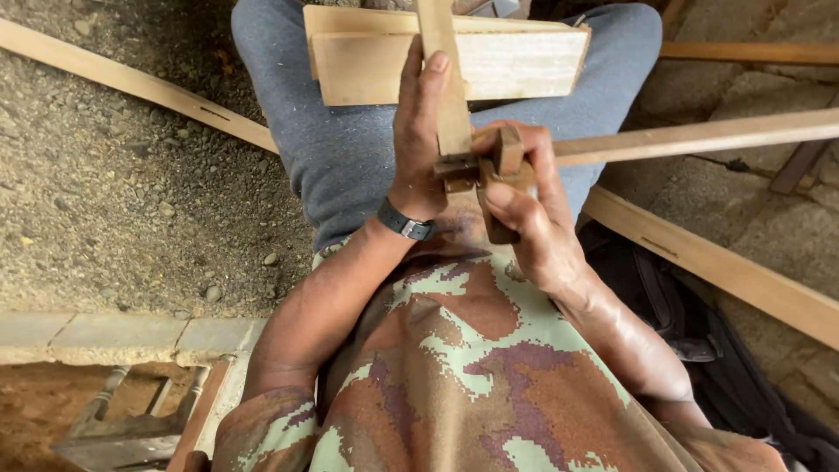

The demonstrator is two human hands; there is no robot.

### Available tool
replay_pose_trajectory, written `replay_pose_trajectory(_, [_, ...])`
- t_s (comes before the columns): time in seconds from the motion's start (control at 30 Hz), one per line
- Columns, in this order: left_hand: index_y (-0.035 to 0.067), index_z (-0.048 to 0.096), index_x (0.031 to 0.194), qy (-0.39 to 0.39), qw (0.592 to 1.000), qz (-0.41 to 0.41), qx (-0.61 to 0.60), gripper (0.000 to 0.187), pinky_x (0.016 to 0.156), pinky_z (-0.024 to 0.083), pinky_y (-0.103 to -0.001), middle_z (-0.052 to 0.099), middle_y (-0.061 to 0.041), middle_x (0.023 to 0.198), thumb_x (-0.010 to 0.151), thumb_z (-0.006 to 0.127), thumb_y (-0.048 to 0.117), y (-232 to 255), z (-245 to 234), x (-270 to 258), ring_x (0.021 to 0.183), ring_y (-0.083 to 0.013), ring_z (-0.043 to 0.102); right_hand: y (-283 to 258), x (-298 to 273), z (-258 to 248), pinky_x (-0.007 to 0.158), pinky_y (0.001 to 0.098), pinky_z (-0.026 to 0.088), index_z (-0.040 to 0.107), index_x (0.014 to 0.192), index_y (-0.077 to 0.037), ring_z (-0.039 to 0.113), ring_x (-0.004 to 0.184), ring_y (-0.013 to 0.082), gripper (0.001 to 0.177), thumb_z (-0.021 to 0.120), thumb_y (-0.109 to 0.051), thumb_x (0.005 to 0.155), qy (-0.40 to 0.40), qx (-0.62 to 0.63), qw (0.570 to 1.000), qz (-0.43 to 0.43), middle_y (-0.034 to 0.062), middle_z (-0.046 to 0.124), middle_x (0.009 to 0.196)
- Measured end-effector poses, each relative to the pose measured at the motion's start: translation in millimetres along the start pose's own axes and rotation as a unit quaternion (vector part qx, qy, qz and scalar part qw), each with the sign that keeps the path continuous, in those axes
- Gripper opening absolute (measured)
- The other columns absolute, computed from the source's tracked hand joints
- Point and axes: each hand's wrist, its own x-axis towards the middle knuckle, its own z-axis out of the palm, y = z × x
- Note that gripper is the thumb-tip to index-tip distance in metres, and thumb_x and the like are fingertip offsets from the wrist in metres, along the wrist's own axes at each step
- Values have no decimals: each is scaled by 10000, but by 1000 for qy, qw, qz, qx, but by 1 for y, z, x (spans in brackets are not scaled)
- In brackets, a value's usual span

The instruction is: Marking wooden boards with a marking gauge in a workshop

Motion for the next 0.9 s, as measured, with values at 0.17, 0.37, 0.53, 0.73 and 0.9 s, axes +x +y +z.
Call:
replay_pose_trajectory(0.17, [283, 324, 1568, -2, 1000, 12, 20, 769, 1347, 450, -363, 269, -55, 1699, 994, 817, 149, -5, -2, 0, 1568, -271, 428, 7, 5, 0, 697, 248, 324, 469, 1278, -109, 377, 731, 83, 378, 507, -249, 930, 24, 37, 999, 19, 2, 487, 857])
replay_pose_trajectory(0.37, [100, 400, 1535, 3, 963, -144, -229, 531, 1197, 370, -376, 394, -135, 1570, 1091, 449, 388, 26, -5, 9, 1408, -268, 433, 17, 7, -6, 951, 356, 358, 476, 1239, -121, 460, 1033, 172, 327, 492, -224, 929, 11, 46, 998, -31, 68, 520, 1153])
replay_pose_trajectory(0.53, [21, 375, 1533, 78, 872, -320, -361, 730, 1151, 349, -336, 425, -131, 1568, 929, 552, 391, 61, -19, 29, 1410, -240, 432, 21, -3, -18, 822, 276, 409, 474, 1325, -84, 571, 1106, 190, 473, 539, -308, 913, 19, 167, 983, -67, 114, 565, 1305])
replay_pose_trajectory(0.73, [24, 292, 1548, 35, 887, -328, -323, 872, 1222, 265, -396, 293, -153, 1636, 886, 538, 537, 48, -29, 17, 1517, -279, 285, 35, -13, -32, 878, 424, 545, 395, 1281, -94, 579, 1068, 279, 606, 621, -563, 973, 84, 111, 970, -201, 201, 524, 1420])
replay_pose_trajectory(0.9, [223, -43, 1586, -152, 925, -249, -244, 1026, 1246, 10, -608, -145, -88, 1716, 812, 151, 868, 102, -63, 50, 1582, -333, -122, 9, 7, -8, 1202, 566, 443, 373, 1368, -226, 500, 1346, 278, 442, 464, -501, 1035, 37, -85, 927, -363, 109, 537, 1377])
